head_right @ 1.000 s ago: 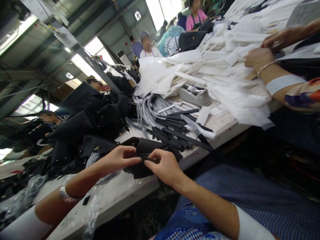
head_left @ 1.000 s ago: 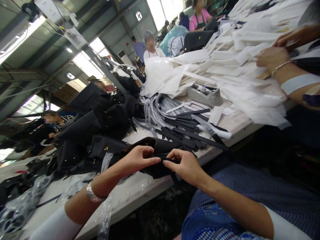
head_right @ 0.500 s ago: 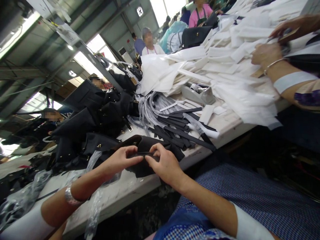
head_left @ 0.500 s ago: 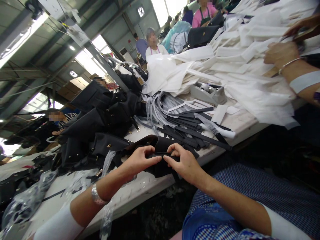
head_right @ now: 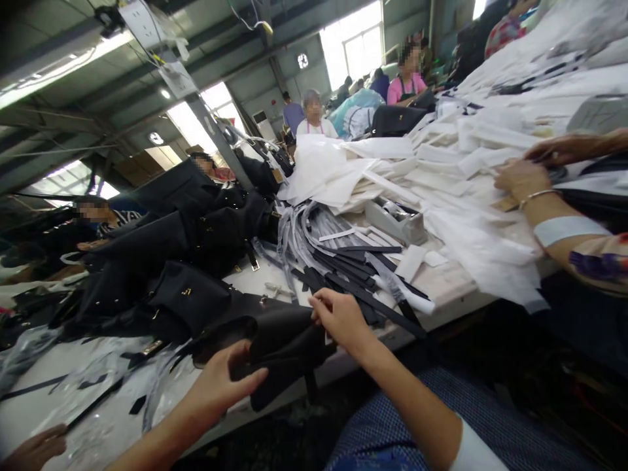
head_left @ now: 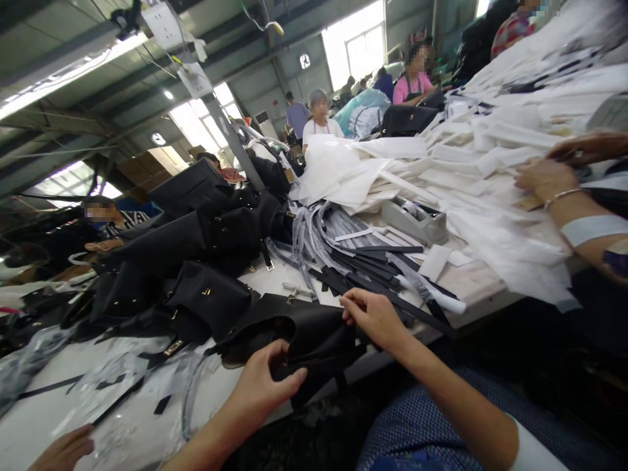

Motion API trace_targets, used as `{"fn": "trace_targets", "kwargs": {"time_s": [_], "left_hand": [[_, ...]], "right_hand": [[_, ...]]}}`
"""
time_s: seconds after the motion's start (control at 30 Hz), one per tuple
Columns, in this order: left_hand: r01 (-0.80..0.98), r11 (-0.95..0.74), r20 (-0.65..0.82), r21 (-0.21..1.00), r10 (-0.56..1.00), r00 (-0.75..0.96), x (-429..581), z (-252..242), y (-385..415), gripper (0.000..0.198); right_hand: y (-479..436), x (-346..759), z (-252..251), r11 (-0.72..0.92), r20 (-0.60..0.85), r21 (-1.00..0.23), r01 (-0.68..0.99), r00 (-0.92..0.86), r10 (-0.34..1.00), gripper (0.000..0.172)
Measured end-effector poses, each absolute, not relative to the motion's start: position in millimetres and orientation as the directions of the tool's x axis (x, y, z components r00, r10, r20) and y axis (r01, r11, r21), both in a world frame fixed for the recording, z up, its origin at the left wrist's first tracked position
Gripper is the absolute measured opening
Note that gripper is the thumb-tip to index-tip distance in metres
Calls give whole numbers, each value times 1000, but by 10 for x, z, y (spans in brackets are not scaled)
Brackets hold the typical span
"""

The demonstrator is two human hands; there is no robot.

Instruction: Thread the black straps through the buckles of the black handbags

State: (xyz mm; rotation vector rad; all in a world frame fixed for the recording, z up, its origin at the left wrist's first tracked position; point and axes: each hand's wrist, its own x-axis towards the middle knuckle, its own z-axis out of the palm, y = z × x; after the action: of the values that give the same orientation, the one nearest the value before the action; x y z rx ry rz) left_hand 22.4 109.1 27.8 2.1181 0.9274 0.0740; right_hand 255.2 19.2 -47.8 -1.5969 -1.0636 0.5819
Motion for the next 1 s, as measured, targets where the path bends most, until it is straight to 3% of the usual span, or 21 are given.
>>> {"fn": "trace_targets", "kwargs": {"time_s": [0.07, 0.17, 0.37, 0.5, 0.6, 0.77, 0.9, 1.0], "left_hand": [[619, -437, -232, 652, 663, 712, 180, 252, 1093, 23], [656, -477, -203, 585, 697, 688, 127, 230, 1092, 19], [650, -506, -198, 568, 683, 704, 54, 196, 1124, 18], [631, -522, -212, 575, 649, 730, 82, 213, 1203, 18], [622, -528, -235, 578, 622, 747, 116, 259, 1294, 18], [624, -535, -246, 569, 613, 750, 150, 330, 1441, 16], [639, -502, -274, 583, 619, 736, 198, 390, 1486, 19], [633, -468, -284, 617, 617, 734, 284, 465, 1519, 20]], "right_hand": [[289, 2762, -542, -96, 203, -881, 464, 552, 809, 20], [441, 2953, -640, -141, 200, -839, 525, 540, 818, 17], [1159, 2850, -785, -53, 137, -780, 624, 252, 958, 16], [1774, 2651, -795, -27, 57, -693, 721, 92, 994, 31], [2056, 2542, -810, -53, -25, -617, 785, 48, 999, 32], [2129, 2489, -927, -181, -79, -618, 765, 169, 983, 26], [1880, 2576, -961, -264, -16, -755, 601, 385, 923, 21], [1517, 2705, -816, -200, 74, -869, 454, 517, 853, 34]]}}
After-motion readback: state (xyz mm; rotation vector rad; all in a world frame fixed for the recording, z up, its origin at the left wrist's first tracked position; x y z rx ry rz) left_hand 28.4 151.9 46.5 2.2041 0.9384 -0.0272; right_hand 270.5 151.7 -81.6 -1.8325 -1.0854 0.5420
